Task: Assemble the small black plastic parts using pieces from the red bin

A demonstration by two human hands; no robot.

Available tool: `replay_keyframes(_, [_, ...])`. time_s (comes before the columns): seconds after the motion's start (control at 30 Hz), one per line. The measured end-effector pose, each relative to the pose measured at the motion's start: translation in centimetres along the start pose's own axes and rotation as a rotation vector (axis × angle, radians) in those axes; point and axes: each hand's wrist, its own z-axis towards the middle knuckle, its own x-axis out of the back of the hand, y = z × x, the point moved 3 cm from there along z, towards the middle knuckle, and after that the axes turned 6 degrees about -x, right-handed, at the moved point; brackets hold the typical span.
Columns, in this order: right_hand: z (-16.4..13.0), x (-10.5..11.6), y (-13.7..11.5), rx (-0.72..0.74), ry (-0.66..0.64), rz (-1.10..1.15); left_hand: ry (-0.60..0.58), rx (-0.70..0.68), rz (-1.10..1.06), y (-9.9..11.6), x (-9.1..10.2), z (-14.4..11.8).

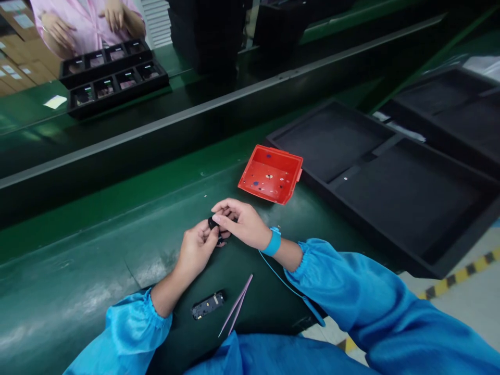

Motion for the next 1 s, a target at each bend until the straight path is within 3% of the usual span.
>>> replay_keyframes(0.1, [0.1, -0.1, -0.1, 0.04, 0.022, -0.058, 0.015, -0.039, 0.06, 0.2, 0.0, 0.0])
replay_keyframes(0.23, [0.3, -0.1, 0.2, -0.028, -0.035, 0.006, 0.007, -0.059, 0.056, 0.1, 0.0, -0.1])
replay_keyframes(0.3, [0.1, 0.1, -0.1, 0.07, 0.006, -0.095, 0.016, -0.063, 0.078, 0.0, 0.1, -0.1])
replay_keyframes(0.43, [-1.1, 0.3, -1.5, 0.365, 0.214, -0.413, 0.041, -0.068, 0.096, -0.4, 0.4, -0.1])
replay_keyframes(0.53, [-1.8, -0.2, -1.9, 0.44, 0.214, -0.524, 0.025, -0.105, 0.185, -0.4, 0.5, -0.1])
replay_keyframes(0.77, [-1.8, -0.7, -1.6, 0.336, 0.134, -0.506, 0.005, -0.217, 0.484, 0.1, 0.6, -0.2])
replay_keyframes(1.0, [-1.4, -0.4, -1.4, 0.273, 0.108, -0.418, -0.029, -0.233, 0.53, -0.2, 0.7, -0.2])
